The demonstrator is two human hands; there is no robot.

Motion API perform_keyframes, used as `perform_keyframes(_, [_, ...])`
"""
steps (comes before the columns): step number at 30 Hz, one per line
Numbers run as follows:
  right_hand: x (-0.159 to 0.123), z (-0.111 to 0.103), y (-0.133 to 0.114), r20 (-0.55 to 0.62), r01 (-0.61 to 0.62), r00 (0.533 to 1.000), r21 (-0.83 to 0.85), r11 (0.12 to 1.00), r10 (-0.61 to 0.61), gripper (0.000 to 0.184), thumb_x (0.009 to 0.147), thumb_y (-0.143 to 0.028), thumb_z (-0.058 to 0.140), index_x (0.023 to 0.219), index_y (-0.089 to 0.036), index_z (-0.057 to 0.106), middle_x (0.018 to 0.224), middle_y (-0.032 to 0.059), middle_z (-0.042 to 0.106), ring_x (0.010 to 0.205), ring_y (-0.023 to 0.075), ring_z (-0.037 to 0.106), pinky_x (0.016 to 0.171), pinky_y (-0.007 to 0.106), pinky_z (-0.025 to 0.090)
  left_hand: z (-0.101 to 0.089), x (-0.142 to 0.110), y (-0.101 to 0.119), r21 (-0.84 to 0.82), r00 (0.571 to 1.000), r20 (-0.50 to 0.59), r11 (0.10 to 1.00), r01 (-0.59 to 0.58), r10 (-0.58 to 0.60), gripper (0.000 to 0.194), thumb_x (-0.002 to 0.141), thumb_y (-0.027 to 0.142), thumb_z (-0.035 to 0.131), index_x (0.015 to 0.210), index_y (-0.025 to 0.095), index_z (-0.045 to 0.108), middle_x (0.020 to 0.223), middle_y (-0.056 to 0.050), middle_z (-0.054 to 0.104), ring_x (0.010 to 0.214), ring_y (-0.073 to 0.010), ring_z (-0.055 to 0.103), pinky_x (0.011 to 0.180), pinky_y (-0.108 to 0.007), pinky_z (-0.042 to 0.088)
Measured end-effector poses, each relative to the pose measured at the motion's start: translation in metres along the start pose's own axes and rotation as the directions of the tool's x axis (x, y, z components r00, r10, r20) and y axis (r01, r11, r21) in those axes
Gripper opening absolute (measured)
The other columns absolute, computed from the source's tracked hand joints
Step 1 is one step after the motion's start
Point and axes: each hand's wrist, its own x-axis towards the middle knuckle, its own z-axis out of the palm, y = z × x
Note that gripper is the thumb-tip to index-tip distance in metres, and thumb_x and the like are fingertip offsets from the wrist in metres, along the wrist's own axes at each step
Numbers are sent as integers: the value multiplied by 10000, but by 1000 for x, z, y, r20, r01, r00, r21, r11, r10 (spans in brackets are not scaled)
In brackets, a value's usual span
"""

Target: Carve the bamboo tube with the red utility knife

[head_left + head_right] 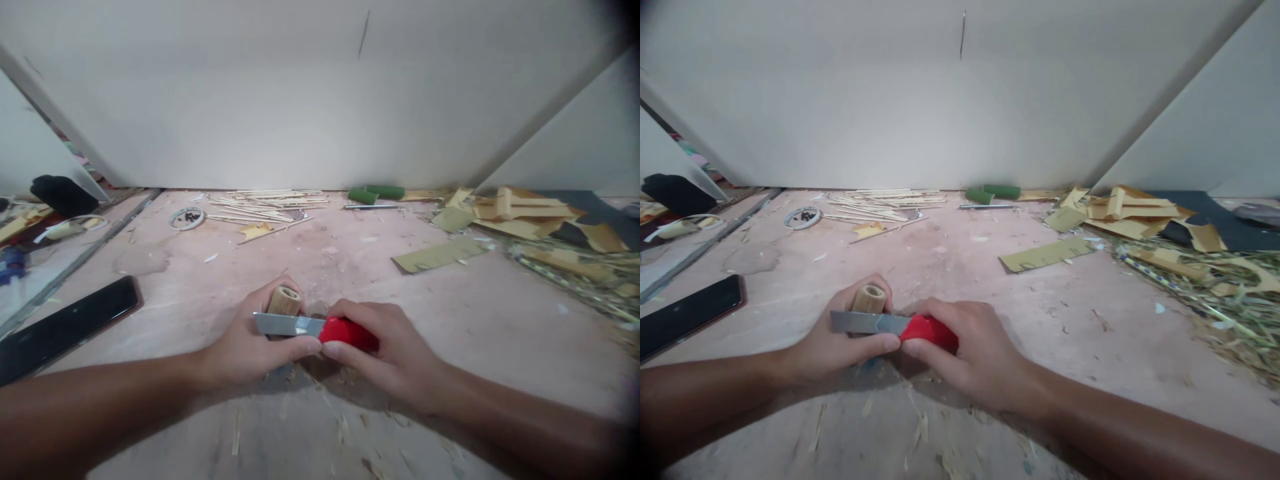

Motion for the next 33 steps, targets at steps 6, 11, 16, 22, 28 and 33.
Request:
perform_keyframes(6, [3, -2, 0, 105, 48, 993, -13, 999, -47, 200, 1015, -400, 612, 1039, -211, 673, 880, 16, 734, 760, 167, 654, 686, 271, 418, -3, -1, 0, 127, 999, 24, 991, -41, 38, 368, 754, 222, 882, 908, 199, 548, 795, 34, 572, 660, -101, 486, 585, -206, 388])
perform_keyframes(11, [2, -2, 0, 132, 57, 990, -46, 997, -50, 236, 1032, -426, 579, 1086, -212, 661, 886, 21, 729, 770, 175, 647, 695, 283, 406, -4, 0, 0, 136, 998, 38, 989, -62, 58, 356, 764, 239, 874, 915, 201, 553, 816, 27, 573, 678, -111, 502, 601, -215, 400])
perform_keyframes(16, [1, -2, 0, 138, 64, 989, -80, 995, -53, 246, 1034, -442, 574, 1037, -208, 650, 866, 19, 724, 754, 174, 641, 682, 286, 388, -4, 0, 0, 122, 997, 64, 991, -56, 48, 366, 796, 307, 864, 931, 201, 540, 812, 28, 556, 682, -112, 483, 604, -219, 392])
perform_keyframes(22, [1, -1, 2, 125, 77, 990, -88, 993, -66, 235, 1034, -440, 574, 1060, -218, 646, 896, 24, 741, 772, 183, 654, 695, 292, 393, -3, 0, 4, 125, 996, 79, 991, -53, 43, 367, 807, 320, 858, 933, 196, 536, 819, 27, 546, 697, -112, 473, 621, -224, 391])
perform_keyframes(28, [0, -1, 2, 126, 80, 990, -100, 992, -67, 238, 1036, -439, 571, 1071, -216, 647, 910, 32, 750, 785, 189, 670, 695, 294, 401, -2, -1, 2, 77, 997, 81, 997, -5, -1, 366, 840, 342, 836, 960, 204, 519, 823, 35, 537, 694, -103, 456, 622, -222, 381])
perform_keyframes(33, [0, 0, 3, 123, 82, 990, -121, 989, -67, 237, 1035, -445, 574, 1054, -217, 636, 905, 28, 752, 783, 190, 672, 700, 291, 410, -1, -2, -1, 56, 996, 84, 998, 23, -27, 355, 858, 336, 825, 992, 205, 523, 833, 36, 543, 720, -105, 463, 642, -221, 385])
